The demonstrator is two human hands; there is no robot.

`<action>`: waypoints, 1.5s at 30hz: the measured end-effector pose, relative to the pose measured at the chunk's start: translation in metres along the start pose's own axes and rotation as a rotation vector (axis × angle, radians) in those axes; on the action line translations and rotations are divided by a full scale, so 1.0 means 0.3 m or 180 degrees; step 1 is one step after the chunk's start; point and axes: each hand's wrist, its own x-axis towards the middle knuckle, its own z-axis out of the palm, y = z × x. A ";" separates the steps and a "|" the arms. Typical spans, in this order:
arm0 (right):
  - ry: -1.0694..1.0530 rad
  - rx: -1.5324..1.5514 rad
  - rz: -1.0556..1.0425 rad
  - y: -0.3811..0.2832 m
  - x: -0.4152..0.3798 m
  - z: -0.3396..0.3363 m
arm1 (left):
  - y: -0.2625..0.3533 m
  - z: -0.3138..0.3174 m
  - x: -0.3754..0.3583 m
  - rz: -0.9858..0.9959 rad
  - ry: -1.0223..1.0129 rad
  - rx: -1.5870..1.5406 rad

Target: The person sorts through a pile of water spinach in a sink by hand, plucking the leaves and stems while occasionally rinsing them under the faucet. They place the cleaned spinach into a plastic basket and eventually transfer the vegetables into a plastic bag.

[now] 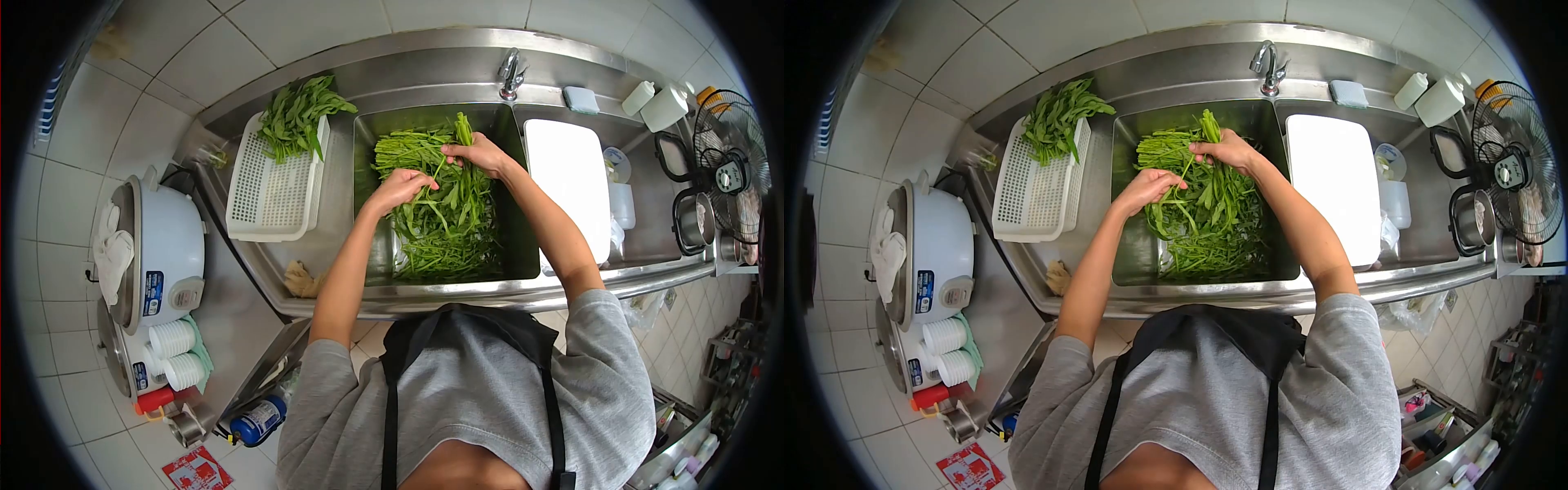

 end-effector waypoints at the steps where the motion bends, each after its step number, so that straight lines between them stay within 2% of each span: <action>1: -0.0008 0.0023 0.0017 0.000 0.000 0.004 | 0.003 0.001 0.002 0.0022 0.0001 0.0033; 5: -0.0032 -0.0083 0.0104 -0.011 -0.001 0.026 | 0.005 0.012 0.012 0.0145 0.0039 0.0164; 11: -0.0103 -0.0089 0.0030 -0.002 0.008 0.038 | 0.026 0.015 0.020 0.0336 0.0460 0.0047; 14: 0.0071 -0.0055 -0.0103 0.006 0.007 0.046 | 0.015 0.010 0.026 0.0221 0.0993 0.0540; 17: 0.0424 -0.0395 -0.0270 0.012 0.003 0.055 | -0.122 -0.013 0.083 0.0238 0.1859 0.0058; 20: 0.0119 -0.0076 -0.0179 -0.001 -0.030 0.050 | -0.270 -0.021 0.087 0.1047 0.2078 0.0991; 21: 0.0056 -0.0050 -0.0028 0.016 -0.025 0.043 | -0.257 -0.021 0.046 0.0539 0.1873 0.1272; 24: -0.0104 0.0007 0.0335 0.054 -0.015 0.016 | -0.315 -0.031 0.036 0.0954 0.1964 0.1612; 27: -0.0206 0.0078 0.0380 0.060 -0.024 0.039 | -0.237 -0.011 0.020 0.0495 0.1303 0.0219; 31: -0.0415 0.0100 0.0342 0.055 -0.007 0.086 | -0.046 0.075 -0.014 0.0540 0.1179 0.1227; 34: -0.0326 0.0236 0.0172 0.056 0.006 0.093 | -0.048 0.065 -0.011 0.0964 0.1208 0.0986; 35: -0.0441 -0.0037 0.0267 0.049 0.008 0.069 | -0.049 0.052 -0.020 0.0480 0.1256 0.1136; 38: -0.0063 0.0412 0.0466 0.080 0.008 0.008 | -0.154 -0.001 -0.041 0.0018 0.1416 0.1588; 41: 0.0087 0.0632 0.0644 0.125 0.020 -0.072 | -0.340 -0.044 -0.053 -0.0670 0.1126 0.2467; 44: 0.0183 0.0865 0.0708 0.108 0.008 -0.079 | -0.440 -0.006 -0.043 -0.0594 0.1032 0.2549; 45: 0.0184 0.0914 0.0749 0.099 0.004 -0.077 | -0.376 0.029 -0.057 -0.0387 0.1078 0.2296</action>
